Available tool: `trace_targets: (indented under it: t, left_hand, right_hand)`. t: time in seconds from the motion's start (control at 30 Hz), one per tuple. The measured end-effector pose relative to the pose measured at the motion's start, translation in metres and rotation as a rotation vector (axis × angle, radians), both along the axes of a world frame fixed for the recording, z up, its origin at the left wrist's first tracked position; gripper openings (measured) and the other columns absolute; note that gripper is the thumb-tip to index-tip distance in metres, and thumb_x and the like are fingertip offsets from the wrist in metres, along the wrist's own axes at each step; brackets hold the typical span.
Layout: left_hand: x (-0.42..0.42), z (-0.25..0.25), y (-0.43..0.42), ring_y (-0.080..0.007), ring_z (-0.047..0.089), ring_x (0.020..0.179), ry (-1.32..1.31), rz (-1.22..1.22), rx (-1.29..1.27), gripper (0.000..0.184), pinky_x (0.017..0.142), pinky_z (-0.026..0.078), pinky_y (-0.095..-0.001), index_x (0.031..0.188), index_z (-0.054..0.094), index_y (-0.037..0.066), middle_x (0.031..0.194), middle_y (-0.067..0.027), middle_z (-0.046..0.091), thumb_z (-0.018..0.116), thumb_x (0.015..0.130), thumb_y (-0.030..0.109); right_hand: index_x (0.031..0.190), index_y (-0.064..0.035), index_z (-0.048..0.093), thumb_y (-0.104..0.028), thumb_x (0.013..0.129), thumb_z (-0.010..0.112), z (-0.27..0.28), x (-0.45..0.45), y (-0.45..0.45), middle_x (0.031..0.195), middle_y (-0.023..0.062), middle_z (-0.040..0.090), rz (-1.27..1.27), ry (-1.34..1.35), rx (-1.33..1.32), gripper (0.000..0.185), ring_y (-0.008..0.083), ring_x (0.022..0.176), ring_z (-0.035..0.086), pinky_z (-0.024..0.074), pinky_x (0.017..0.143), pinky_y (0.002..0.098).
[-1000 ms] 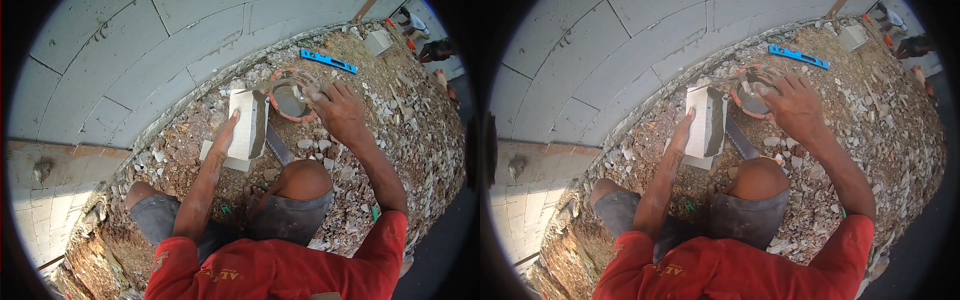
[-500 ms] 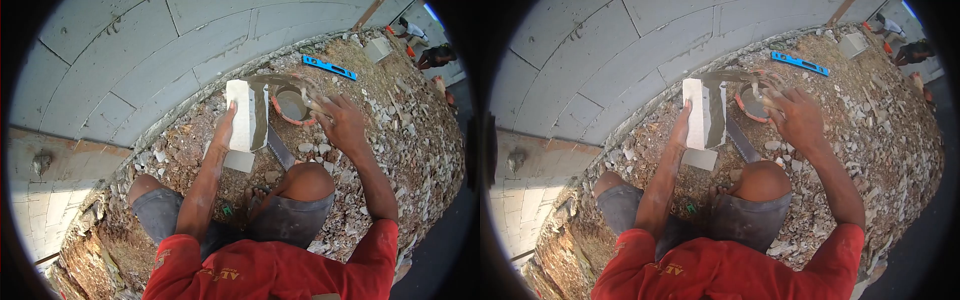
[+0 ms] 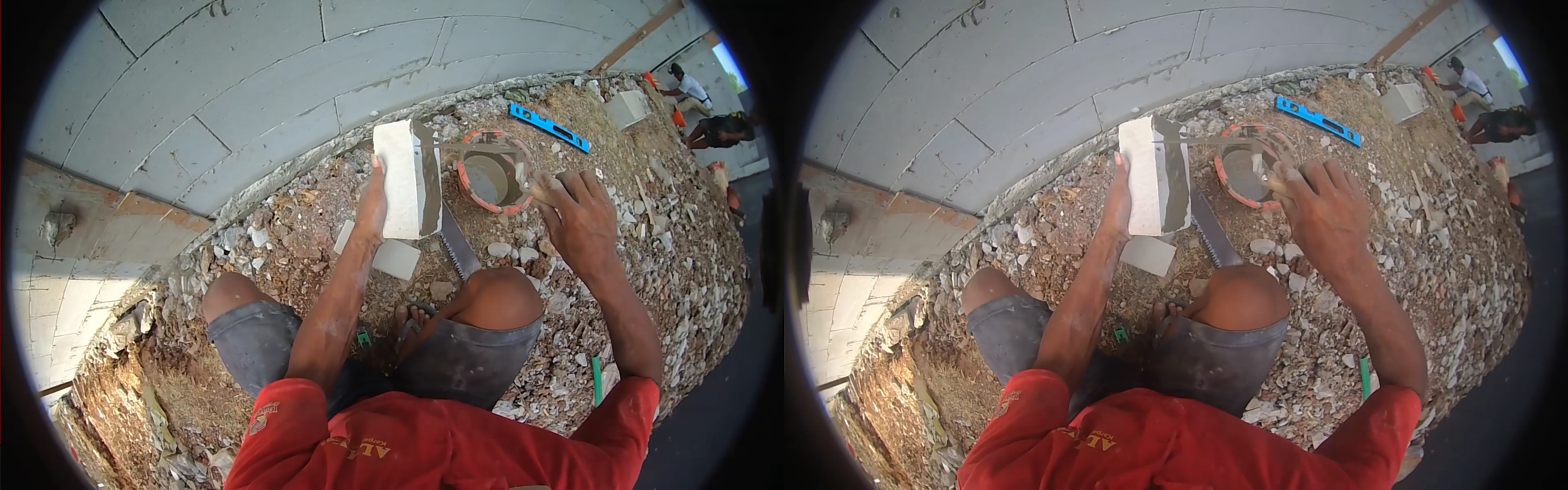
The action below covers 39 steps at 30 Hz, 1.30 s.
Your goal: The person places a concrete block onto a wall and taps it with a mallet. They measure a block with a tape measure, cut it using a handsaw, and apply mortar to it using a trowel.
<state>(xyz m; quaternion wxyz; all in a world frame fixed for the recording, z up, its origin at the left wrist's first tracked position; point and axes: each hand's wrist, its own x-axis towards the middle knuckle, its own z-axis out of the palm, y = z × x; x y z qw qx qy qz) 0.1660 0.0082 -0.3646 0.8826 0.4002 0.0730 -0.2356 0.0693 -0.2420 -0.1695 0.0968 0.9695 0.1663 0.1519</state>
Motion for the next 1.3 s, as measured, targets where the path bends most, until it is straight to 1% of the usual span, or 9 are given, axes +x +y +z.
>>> trace_targets:
  t: [0.4,0.57,0.63,0.83,0.97,1.03,1.17,1.23,1.3]
  left_hand:
    - [0.008,0.020,0.020,-0.0270,0.068,0.106,-0.106,0.023,0.023,0.074,0.088,0.060,-0.0390,0.146,0.041,0.004,0.127,-0.0177,0.062,0.024,0.104,0.063]
    - [0.006,0.011,0.015,-0.0301,0.062,0.118,-0.045,0.118,-0.431,0.076,0.100,0.054,-0.0452,0.148,0.040,0.007,0.135,-0.0167,0.057,0.027,0.101,0.066]
    - [0.009,0.002,0.016,-0.0319,0.060,0.123,-0.042,0.109,-0.459,0.079,0.103,0.051,-0.0492,0.150,0.038,0.012,0.139,-0.0155,0.055,0.028,0.099,0.070]
    - [0.009,-0.029,0.022,-0.0335,0.060,0.122,0.072,-0.045,-0.761,0.076,0.102,0.051,-0.0523,0.149,0.040,0.013,0.139,-0.0149,0.056,0.037,0.098,0.069]
    - [0.008,-0.035,0.024,-0.0328,0.061,0.120,0.128,-0.116,-0.676,0.073,0.101,0.052,-0.0504,0.148,0.043,0.012,0.139,-0.0153,0.056,0.040,0.099,0.066]
    - [0.003,-0.028,0.017,-0.0363,0.065,0.112,0.214,-0.101,-0.719,0.068,0.093,0.056,-0.0566,0.145,0.045,0.009,0.132,-0.0192,0.060,0.039,0.101,0.060]
    - [0.007,-0.057,0.013,-0.0332,0.066,0.111,0.111,-0.089,-0.751,0.066,0.094,0.057,-0.0491,0.144,0.047,0.007,0.132,-0.0194,0.061,0.041,0.102,0.057]
    - [0.009,-0.062,0.020,-0.0351,0.067,0.107,0.124,-0.057,-0.801,0.064,0.090,0.058,-0.0492,0.142,0.049,0.004,0.128,-0.0225,0.062,0.042,0.103,0.054]
    - [0.007,-0.046,0.028,-0.0372,0.070,0.098,0.029,-0.095,-0.581,0.059,0.084,0.061,-0.0485,0.139,0.050,-0.002,0.121,-0.0269,0.064,0.046,0.103,0.045]
  right_hand:
    - [0.127,-0.0194,0.067,-0.005,0.076,0.071,-0.054,0.051,0.012,0.115,0.0023,0.063,0.121,-0.296,0.024,0.053,0.0228,0.104,0.059,0.0447,0.084,0.0387]
    - [0.125,-0.0134,0.067,-0.012,0.081,0.075,-0.053,0.069,0.026,0.107,0.0059,0.066,0.031,-0.319,0.263,0.045,0.0207,0.097,0.063,0.0483,0.079,0.0374]
    - [0.119,-0.0056,0.068,-0.027,0.091,0.073,-0.047,0.053,0.036,0.091,0.0068,0.068,-0.089,0.049,0.929,0.036,0.0155,0.077,0.065,0.0502,0.065,0.0331]
    - [0.110,0.0003,0.069,-0.049,0.099,0.059,-0.046,0.034,0.025,0.075,0.0025,0.063,-0.365,0.889,1.499,0.051,0.0089,0.055,0.057,0.0453,0.049,0.0248]
    - [0.109,0.0005,0.069,-0.049,0.099,0.059,-0.050,0.056,0.033,0.075,0.0028,0.063,-0.364,0.941,1.459,0.051,0.0096,0.056,0.057,0.0455,0.049,0.0246]
    - [0.111,-0.0004,0.070,-0.050,0.099,0.060,-0.052,0.064,0.031,0.077,0.0025,0.063,-0.365,0.999,1.331,0.052,0.0090,0.056,0.056,0.0454,0.050,0.0255]
    - [0.112,-0.0023,0.073,-0.051,0.098,0.061,-0.059,0.044,0.011,0.076,0.0016,0.064,-0.368,0.892,1.119,0.052,0.0079,0.056,0.055,0.0453,0.051,0.0262]
    - [0.099,-0.0006,0.074,-0.052,0.097,0.062,-0.061,0.025,-0.013,0.077,0.0055,0.067,-0.409,0.919,1.036,0.053,0.0095,0.056,0.060,0.0472,0.046,0.0251]
    - [0.100,-0.0008,0.072,-0.051,0.097,0.061,-0.067,0.004,-0.020,0.075,0.0047,0.066,-0.434,0.845,1.078,0.052,0.0093,0.055,0.059,0.0467,0.047,0.0248]
